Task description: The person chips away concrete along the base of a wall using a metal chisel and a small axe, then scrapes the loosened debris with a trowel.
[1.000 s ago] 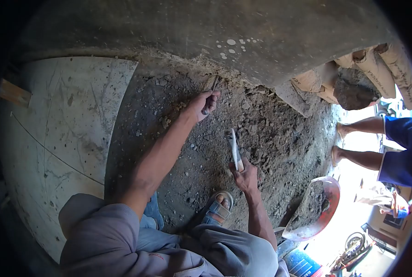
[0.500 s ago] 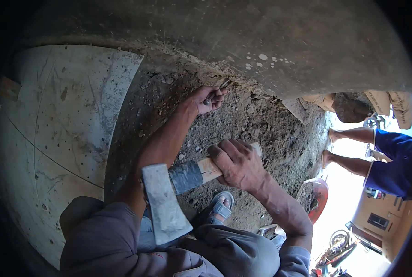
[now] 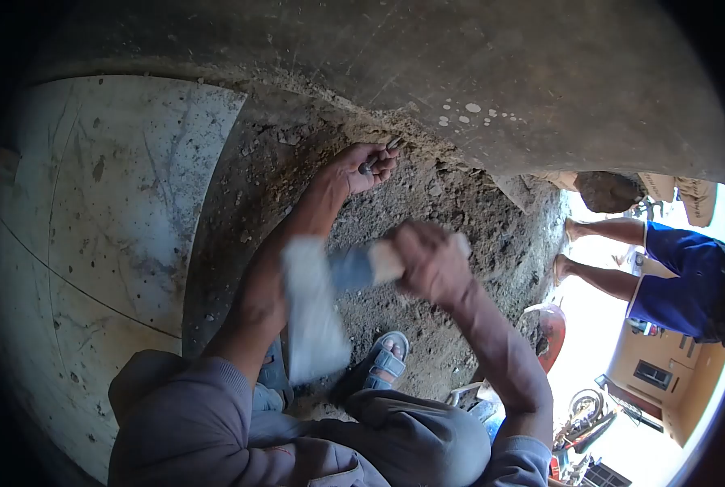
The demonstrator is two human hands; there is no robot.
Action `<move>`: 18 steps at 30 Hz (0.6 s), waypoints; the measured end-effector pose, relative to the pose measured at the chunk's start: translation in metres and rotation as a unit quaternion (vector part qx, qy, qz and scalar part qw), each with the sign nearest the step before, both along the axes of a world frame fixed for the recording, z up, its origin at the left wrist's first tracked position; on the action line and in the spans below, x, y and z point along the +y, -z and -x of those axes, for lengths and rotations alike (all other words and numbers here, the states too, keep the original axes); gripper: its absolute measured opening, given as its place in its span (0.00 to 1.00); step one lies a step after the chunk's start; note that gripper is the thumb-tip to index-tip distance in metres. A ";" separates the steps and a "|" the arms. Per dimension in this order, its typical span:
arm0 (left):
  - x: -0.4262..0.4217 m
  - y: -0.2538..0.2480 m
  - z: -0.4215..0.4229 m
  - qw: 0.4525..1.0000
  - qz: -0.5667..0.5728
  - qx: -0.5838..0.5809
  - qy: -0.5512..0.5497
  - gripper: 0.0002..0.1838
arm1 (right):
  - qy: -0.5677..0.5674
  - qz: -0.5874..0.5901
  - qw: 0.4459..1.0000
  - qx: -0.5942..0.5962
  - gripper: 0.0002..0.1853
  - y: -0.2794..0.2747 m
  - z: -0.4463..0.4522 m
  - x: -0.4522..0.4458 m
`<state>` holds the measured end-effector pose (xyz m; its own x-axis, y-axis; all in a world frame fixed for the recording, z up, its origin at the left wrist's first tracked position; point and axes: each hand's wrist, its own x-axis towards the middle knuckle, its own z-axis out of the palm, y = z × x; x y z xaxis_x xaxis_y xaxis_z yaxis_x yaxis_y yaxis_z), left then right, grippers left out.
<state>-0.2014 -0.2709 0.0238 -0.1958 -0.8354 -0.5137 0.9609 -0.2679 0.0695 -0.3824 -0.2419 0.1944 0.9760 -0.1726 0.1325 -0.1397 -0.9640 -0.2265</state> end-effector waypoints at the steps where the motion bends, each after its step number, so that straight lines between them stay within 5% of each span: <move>1: 0.004 -0.009 0.001 1.000 0.005 0.000 -0.001 0.10 | 0.028 0.015 0.999 0.026 0.06 0.017 0.009 -0.014; 2: 0.011 -0.016 0.003 0.999 0.009 -0.028 -0.029 0.10 | 0.027 0.019 0.999 0.026 0.06 0.011 0.004 -0.016; 4: 0.005 -0.021 0.000 0.997 0.018 -0.058 -0.056 0.11 | 0.276 -0.120 0.887 0.350 0.04 -0.010 -0.014 -0.015; 7: -0.005 0.002 -0.003 1.000 0.019 0.017 -0.005 0.14 | 0.075 -0.018 0.995 0.069 0.04 -0.024 -0.027 0.033; 10: -0.007 -0.007 -0.003 0.999 0.048 0.014 0.000 0.10 | -0.057 -0.014 0.996 -0.065 0.04 -0.043 -0.045 0.043; 11: -0.006 -0.018 -0.002 0.999 0.037 0.008 -0.001 0.15 | -0.057 -0.011 0.996 -0.064 0.04 -0.031 -0.036 0.027; 12: -0.007 -0.011 0.000 0.999 0.041 0.009 -0.003 0.15 | 0.091 -0.049 0.990 0.094 0.02 -0.007 -0.019 -0.003; 13: -0.009 0.009 0.002 0.986 0.165 0.000 -0.022 0.12 | 0.235 -0.085 0.937 0.246 0.04 0.003 -0.010 -0.019; 14: -0.012 0.025 0.002 0.957 0.287 -0.011 -0.037 0.10 | 0.236 -0.082 0.937 0.244 0.04 -0.002 -0.011 -0.017; 17: -0.032 0.048 -0.013 0.952 0.250 0.137 0.109 0.10 | 0.277 -0.081 0.903 0.319 0.11 -0.023 -0.017 0.003; 18: -0.024 0.044 -0.008 0.943 0.223 0.190 0.158 0.10 | 0.166 -0.065 0.969 0.174 0.07 -0.034 -0.023 0.024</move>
<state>-0.1931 -0.2945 -0.0203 -0.5702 -0.8209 0.0312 0.8164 -0.5705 -0.0900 -0.3599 -0.2179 0.2288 0.8459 -0.4771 -0.2385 -0.5261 -0.8197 -0.2265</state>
